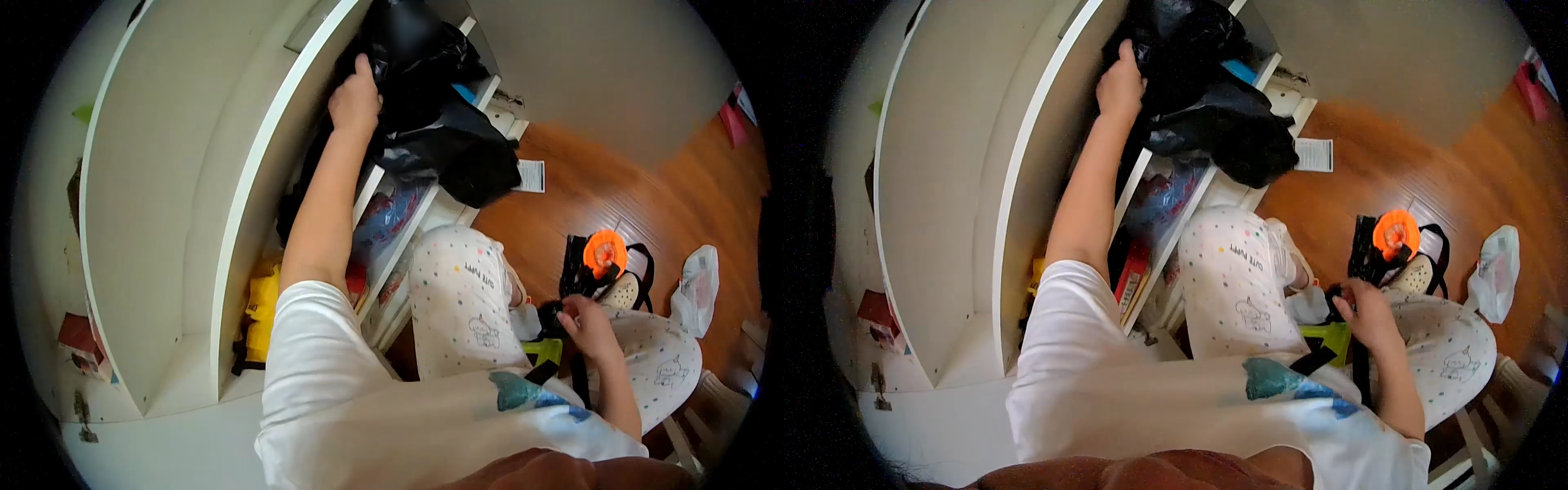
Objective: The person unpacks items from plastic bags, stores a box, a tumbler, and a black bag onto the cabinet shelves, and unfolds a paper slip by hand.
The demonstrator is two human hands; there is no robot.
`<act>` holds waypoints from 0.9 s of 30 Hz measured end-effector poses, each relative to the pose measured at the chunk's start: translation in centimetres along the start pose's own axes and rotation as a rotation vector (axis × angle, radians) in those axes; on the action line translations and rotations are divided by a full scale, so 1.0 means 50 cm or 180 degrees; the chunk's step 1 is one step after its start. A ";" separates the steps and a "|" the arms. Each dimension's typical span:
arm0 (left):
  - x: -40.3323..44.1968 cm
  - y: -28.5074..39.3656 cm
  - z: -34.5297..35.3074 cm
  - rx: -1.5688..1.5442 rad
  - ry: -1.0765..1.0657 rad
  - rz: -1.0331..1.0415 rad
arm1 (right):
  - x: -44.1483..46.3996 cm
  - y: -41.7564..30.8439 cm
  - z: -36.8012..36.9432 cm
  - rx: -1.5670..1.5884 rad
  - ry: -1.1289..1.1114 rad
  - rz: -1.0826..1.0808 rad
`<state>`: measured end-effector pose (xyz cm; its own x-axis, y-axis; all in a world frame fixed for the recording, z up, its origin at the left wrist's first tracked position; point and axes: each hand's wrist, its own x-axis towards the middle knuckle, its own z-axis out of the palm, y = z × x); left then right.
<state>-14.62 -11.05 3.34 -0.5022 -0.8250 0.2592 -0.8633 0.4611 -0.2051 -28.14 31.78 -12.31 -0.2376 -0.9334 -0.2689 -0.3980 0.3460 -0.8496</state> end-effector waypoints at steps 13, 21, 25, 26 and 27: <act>0.210 -0.057 0.230 -0.0188 -0.0800 -0.0646 | 0.043 0.010 0.010 -0.0232 -0.0558 0.0702; 0.069 -0.050 0.167 -0.1390 0.0715 -0.0500 | 0.018 0.013 -0.008 -0.0295 -0.0373 0.0282; -0.205 0.045 0.093 -0.3144 0.1822 -0.0216 | 0.009 0.024 -0.002 -0.0566 -0.0487 0.0198; -0.283 0.065 0.083 -0.3003 0.1374 -0.0190 | 0.007 0.023 0.000 -0.0561 -0.0483 0.0166; -0.344 0.078 0.090 -0.2858 0.1078 -0.0124 | 0.008 0.019 0.000 -0.0659 -0.0568 0.0117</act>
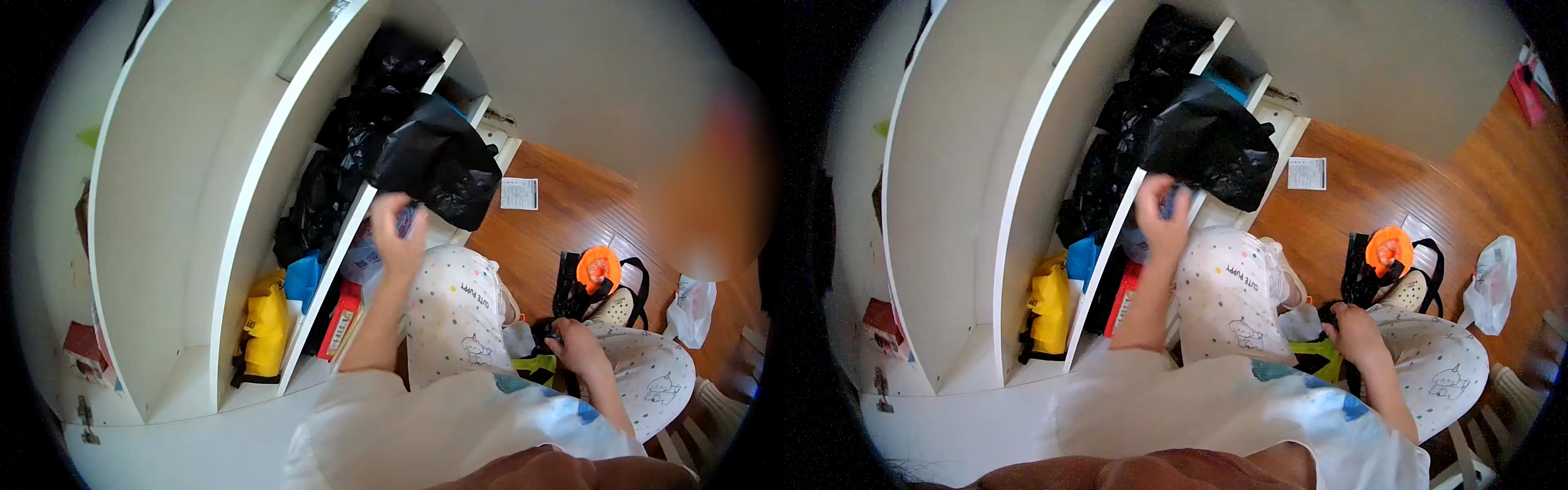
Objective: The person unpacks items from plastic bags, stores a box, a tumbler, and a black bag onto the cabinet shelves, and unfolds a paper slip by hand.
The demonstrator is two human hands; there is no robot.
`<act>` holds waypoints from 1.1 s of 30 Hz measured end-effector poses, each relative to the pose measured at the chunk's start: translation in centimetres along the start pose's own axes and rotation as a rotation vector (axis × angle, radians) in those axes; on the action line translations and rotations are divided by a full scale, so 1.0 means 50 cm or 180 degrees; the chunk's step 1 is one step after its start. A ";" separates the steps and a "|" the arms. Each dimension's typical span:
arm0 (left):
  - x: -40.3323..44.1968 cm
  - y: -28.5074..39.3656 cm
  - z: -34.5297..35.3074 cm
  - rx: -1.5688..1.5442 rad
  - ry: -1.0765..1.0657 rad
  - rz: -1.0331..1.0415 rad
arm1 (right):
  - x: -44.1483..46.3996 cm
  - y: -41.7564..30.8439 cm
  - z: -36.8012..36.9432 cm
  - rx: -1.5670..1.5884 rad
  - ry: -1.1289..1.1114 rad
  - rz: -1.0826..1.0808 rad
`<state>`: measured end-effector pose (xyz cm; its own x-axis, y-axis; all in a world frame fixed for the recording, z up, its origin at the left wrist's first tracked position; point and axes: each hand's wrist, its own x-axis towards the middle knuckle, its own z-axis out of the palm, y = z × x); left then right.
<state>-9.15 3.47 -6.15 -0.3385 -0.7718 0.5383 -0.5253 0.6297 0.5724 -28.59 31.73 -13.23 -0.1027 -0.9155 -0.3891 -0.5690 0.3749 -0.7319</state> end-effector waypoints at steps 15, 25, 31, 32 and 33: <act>0.066 -0.036 0.063 -0.2337 -0.0605 -0.2156 | 0.013 0.064 0.036 -0.0599 -0.0110 0.0408; 0.238 -0.056 -0.257 0.3268 -0.1617 -0.1590 | 0.015 0.042 0.049 -0.0492 0.0165 0.0043; 0.202 -0.340 -0.174 0.3204 -0.0412 -0.1037 | 0.014 0.066 0.056 -0.0448 -0.0084 0.0232; 0.187 -0.352 -0.169 0.2959 0.0190 -0.0744 | 0.018 0.075 0.059 -0.0454 -0.0072 0.0268; 0.189 -0.365 -0.159 0.2930 0.0161 -0.0730 | 0.021 0.084 0.065 -0.0531 -0.0045 0.0261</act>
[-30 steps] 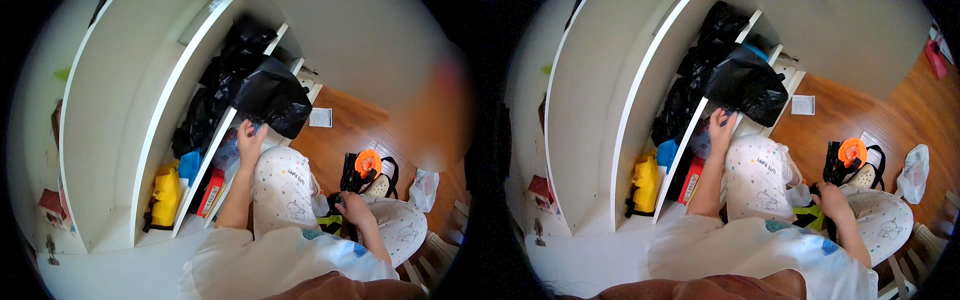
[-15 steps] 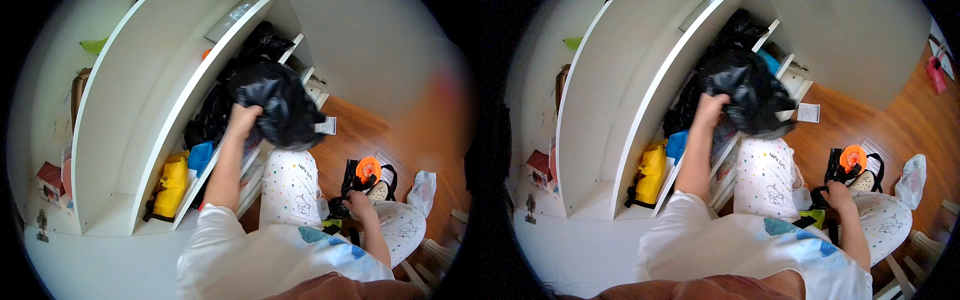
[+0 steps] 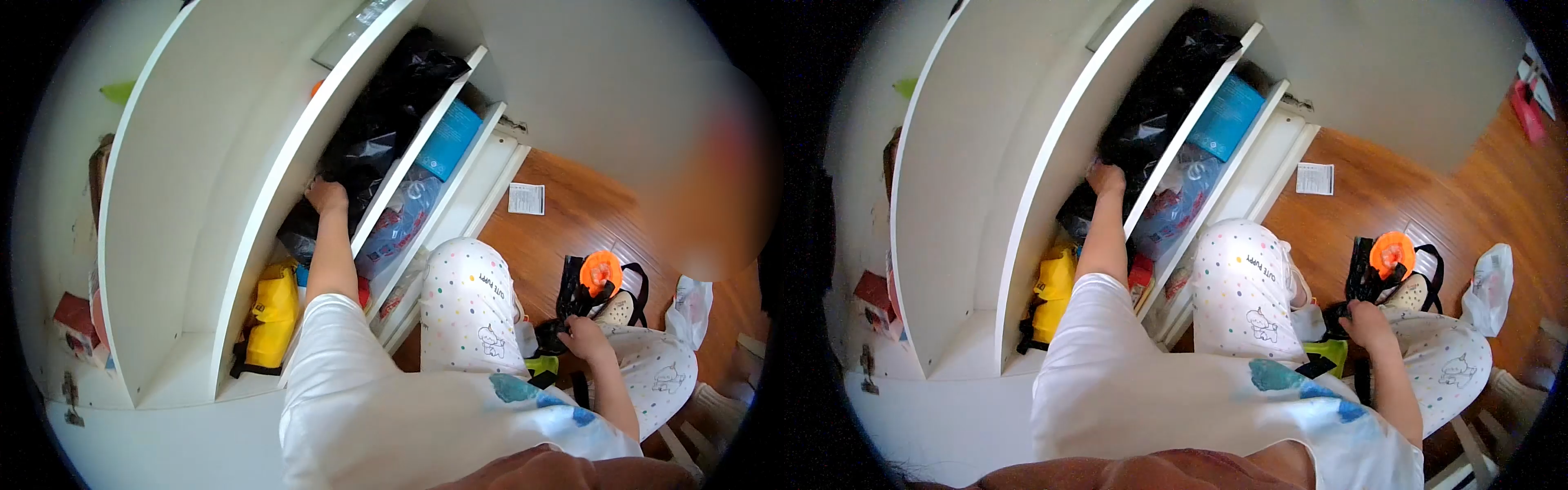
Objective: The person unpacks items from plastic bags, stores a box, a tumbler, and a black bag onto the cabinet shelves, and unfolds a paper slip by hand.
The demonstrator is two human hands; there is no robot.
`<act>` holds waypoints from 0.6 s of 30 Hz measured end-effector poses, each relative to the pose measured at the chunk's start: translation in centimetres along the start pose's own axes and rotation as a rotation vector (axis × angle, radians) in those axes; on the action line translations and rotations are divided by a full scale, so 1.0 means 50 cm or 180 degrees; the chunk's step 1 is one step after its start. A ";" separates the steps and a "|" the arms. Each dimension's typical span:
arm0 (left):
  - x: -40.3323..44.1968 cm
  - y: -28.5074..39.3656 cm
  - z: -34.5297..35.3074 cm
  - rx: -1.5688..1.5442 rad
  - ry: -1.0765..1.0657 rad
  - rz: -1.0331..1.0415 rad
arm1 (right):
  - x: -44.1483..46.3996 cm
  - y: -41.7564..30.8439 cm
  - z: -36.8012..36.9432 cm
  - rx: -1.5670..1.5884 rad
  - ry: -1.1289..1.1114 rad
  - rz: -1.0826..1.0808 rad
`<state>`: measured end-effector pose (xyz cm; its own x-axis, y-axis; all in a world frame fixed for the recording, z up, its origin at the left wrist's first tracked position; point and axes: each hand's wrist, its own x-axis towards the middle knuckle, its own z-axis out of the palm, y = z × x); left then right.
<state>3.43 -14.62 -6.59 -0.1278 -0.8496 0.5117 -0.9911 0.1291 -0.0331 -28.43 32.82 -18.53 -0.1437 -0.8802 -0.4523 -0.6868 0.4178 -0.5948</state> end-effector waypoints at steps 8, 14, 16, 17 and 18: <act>-0.008 -0.035 -0.019 0.0669 -0.1316 0.0092 | 0.000 -0.030 -0.018 0.0194 -0.0043 -0.0252; -0.169 0.067 -0.286 -0.0027 -0.0898 0.0474 | -0.006 -0.024 -0.018 0.0059 -0.0087 -0.0124; -0.158 0.004 -0.233 0.0289 -0.1808 0.0023 | 0.000 -0.016 -0.008 0.0035 -0.0076 -0.0178; -0.142 -0.040 -0.184 0.0697 -0.2056 0.0111 | 0.000 -0.014 -0.001 0.0039 -0.0159 -0.0182; -0.131 -0.063 -0.150 0.0723 -0.2015 0.0182 | -0.002 -0.014 0.003 -0.0147 -0.0007 -0.0238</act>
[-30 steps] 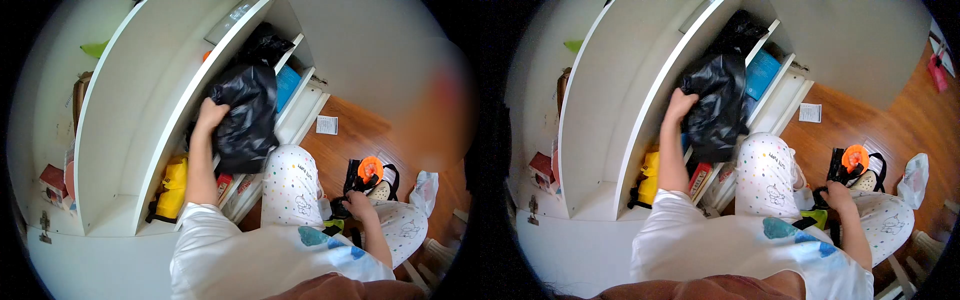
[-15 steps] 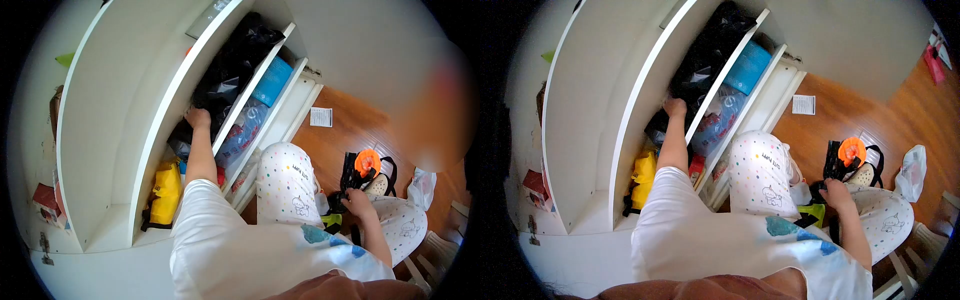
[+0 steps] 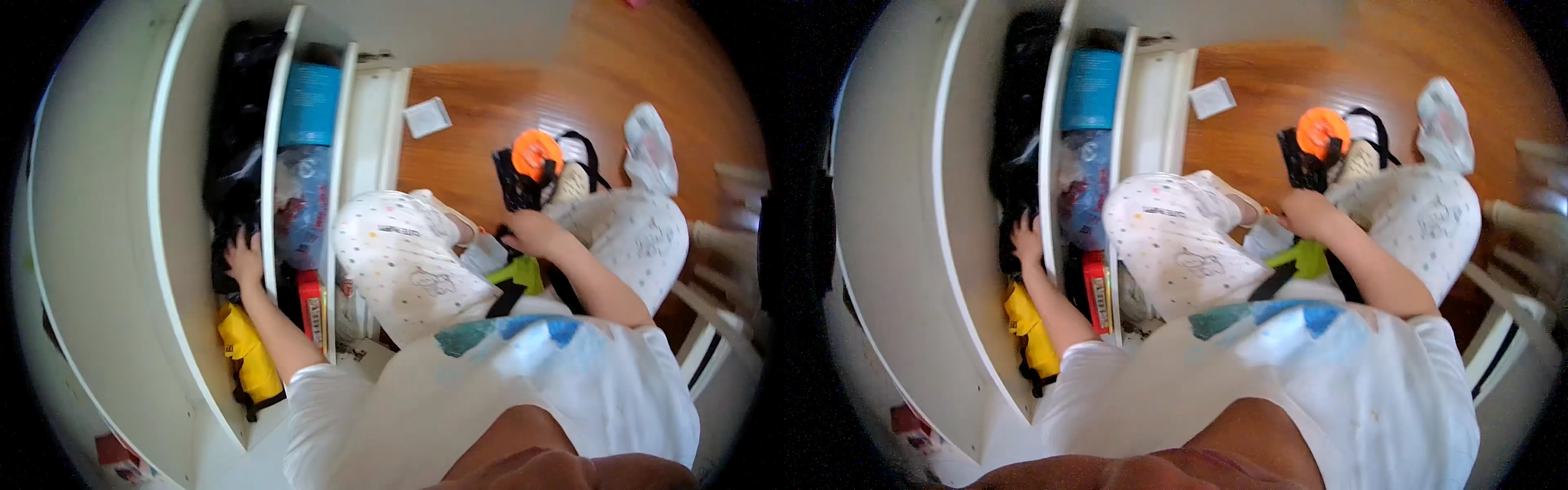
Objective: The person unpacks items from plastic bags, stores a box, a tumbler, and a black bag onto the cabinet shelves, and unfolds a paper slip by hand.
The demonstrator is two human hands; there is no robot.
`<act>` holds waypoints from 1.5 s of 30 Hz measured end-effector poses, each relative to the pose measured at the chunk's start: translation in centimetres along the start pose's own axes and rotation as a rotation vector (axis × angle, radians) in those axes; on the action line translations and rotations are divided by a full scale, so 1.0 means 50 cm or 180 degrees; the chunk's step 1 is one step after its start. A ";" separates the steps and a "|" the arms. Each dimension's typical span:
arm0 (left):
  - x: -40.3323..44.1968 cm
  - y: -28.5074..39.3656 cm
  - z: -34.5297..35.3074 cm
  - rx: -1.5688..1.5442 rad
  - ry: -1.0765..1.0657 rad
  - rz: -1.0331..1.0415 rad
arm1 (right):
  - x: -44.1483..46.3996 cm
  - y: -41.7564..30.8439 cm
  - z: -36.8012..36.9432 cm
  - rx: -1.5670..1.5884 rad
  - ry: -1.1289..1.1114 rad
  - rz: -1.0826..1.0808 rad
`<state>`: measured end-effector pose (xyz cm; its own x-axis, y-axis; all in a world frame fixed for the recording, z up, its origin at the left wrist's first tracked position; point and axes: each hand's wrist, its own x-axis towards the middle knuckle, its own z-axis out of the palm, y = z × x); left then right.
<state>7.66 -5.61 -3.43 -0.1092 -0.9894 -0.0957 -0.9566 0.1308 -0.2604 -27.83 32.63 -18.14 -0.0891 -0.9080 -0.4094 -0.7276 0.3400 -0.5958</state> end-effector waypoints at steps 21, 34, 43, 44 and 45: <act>-0.146 0.584 -0.009 -0.2373 -0.1203 0.3327 | 0.014 0.054 0.082 0.0178 -0.1238 0.0699; -0.151 0.577 0.023 -0.1930 -0.1908 0.3229 | 0.147 0.278 0.197 0.0274 -0.0840 0.1758; -0.150 0.599 0.017 -0.2021 -0.1880 0.3480 | 0.184 0.351 0.209 0.0483 -0.0374 0.1951; -0.146 0.600 0.021 -0.1962 -0.1959 0.3435 | 0.187 0.344 0.189 0.0563 0.0081 0.1541; -0.142 0.603 0.024 -0.1914 -0.2026 0.3394 | 0.198 0.337 0.156 0.1151 0.0332 0.1749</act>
<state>-20.09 5.44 -11.73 -0.8705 -0.2083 -0.4459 -0.4752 0.5918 0.6511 -35.67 31.27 -37.64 -0.4605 -0.5919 -0.6615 -0.2852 0.8044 -0.5212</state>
